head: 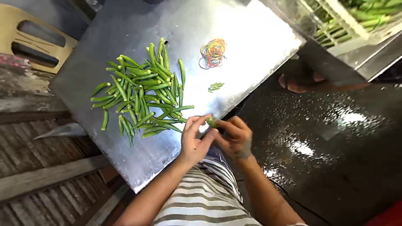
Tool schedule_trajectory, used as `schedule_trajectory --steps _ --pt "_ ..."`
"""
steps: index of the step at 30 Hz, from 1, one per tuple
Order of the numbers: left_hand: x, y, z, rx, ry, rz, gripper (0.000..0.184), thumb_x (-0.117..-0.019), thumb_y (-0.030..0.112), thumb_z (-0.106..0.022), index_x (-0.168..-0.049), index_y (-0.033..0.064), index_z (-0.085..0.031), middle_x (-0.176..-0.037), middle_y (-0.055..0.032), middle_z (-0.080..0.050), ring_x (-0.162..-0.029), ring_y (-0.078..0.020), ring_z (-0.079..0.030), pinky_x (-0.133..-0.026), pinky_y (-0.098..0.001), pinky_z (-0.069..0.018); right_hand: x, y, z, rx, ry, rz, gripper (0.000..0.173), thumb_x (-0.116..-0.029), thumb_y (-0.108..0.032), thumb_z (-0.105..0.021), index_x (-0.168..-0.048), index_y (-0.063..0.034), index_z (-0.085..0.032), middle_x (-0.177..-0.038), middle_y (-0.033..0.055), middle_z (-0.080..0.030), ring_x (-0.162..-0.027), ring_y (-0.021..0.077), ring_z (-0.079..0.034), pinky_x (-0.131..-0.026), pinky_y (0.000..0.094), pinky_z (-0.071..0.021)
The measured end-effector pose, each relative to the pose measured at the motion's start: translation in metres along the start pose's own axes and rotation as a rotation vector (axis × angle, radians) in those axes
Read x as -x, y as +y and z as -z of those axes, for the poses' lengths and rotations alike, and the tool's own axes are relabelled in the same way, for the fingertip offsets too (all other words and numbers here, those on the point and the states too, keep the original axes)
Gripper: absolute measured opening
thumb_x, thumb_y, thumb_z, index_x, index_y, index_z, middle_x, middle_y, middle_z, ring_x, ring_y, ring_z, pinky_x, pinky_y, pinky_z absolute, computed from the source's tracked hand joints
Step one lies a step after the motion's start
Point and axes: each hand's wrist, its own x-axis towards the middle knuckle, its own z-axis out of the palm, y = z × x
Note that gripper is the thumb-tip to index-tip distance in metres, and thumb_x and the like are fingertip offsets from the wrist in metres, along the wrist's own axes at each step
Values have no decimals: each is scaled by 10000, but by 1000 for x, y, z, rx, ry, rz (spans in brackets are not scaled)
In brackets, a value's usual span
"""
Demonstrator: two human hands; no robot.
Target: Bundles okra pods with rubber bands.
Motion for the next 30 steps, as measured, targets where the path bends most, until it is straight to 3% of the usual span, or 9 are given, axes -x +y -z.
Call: schedule_trajectory --steps 2,5,8,12,15,18,20,24,30 --pt "-7 3 26 -2 110 0 173 -934 162 -739 -1063 48 -761 -1056 -53 -686 -913 -118 -656 -779 -289 -584 -18 -22 -19 33 -122 59 280 -889 -387 -761 -1030 -148 -801 -827 57 -674 -710 151 -636 -625 340 -558" --pt "-8 6 87 -35 277 27 137 -971 183 -695 -1038 69 -728 -1098 -42 -685 -882 -129 -650 -749 -306 -580 -36 -32 -43 162 -306 27 474 -877 -520 -750 -1164 -143 -742 -884 80 -654 -770 238 -647 -656 444 -568" --pt "5 8 146 -41 466 103 204 -1049 224 -582 -1138 56 -657 -1048 -30 -676 -913 -129 -656 -812 -341 -577 -36 -18 -62 404 -543 32 345 -903 -437 -735 -1082 -143 -754 -1042 128 -688 -990 332 -673 -810 523 -568" --pt "12 8 172 467 698 456 310 -1139 292 -311 -1146 66 -524 -919 -87 -689 -793 -216 -705 -724 -382 -608 -64 -24 -41 405 -701 -63 285 -955 -372 -667 -1003 -103 -748 -994 121 -700 -968 311 -682 -841 536 -564" --pt "6 5 148 718 593 605 464 -1128 434 -245 -1069 88 -547 -864 -89 -688 -768 -246 -705 -722 -432 -610 -86 -52 -12 116 -695 -139 295 -908 -377 -724 -947 -85 -733 -839 54 -646 -763 184 -608 -718 415 -528" --pt "-9 13 113 838 345 604 494 -1118 457 -248 -1104 85 -573 -924 -90 -685 -848 -252 -698 -785 -455 -598 -94 -85 -17 -11 -611 -35 329 -886 -385 -769 -971 -68 -736 -858 53 -670 -758 150 -617 -709 363 -548" --pt "-21 17 98 884 234 598 430 -1121 392 -314 -1208 48 -557 -996 -123 -681 -891 -249 -687 -807 -444 -590 -100 -94 -32 -47 -622 29 370 -872 -421 -786 -1001 -76 -753 -883 54 -686 -781 156 -627 -736 371 -555" --pt "-48 18 107 869 196 620 203 -1102 217 -452 -1146 59 -572 -853 -74 -610 -714 -191 -631 -690 -364 -588 -143 -69 -53 -120 -496 -97 268 -951 -371 -726 -1024 -116 -764 -841 35 -706 -685 152 -634 -654 401 -555" --pt "-63 11 135 753 201 545 162 -1100 182 -452 -1120 77 -574 -883 -80 -597 -712 -198 -620 -684 -376 -589 -208 -21 -108 349 -414 -356 508 -956 -430 -669 -1285 -44 -638 -1148 218 -681 -1099 401 -656 -918 636 -520"
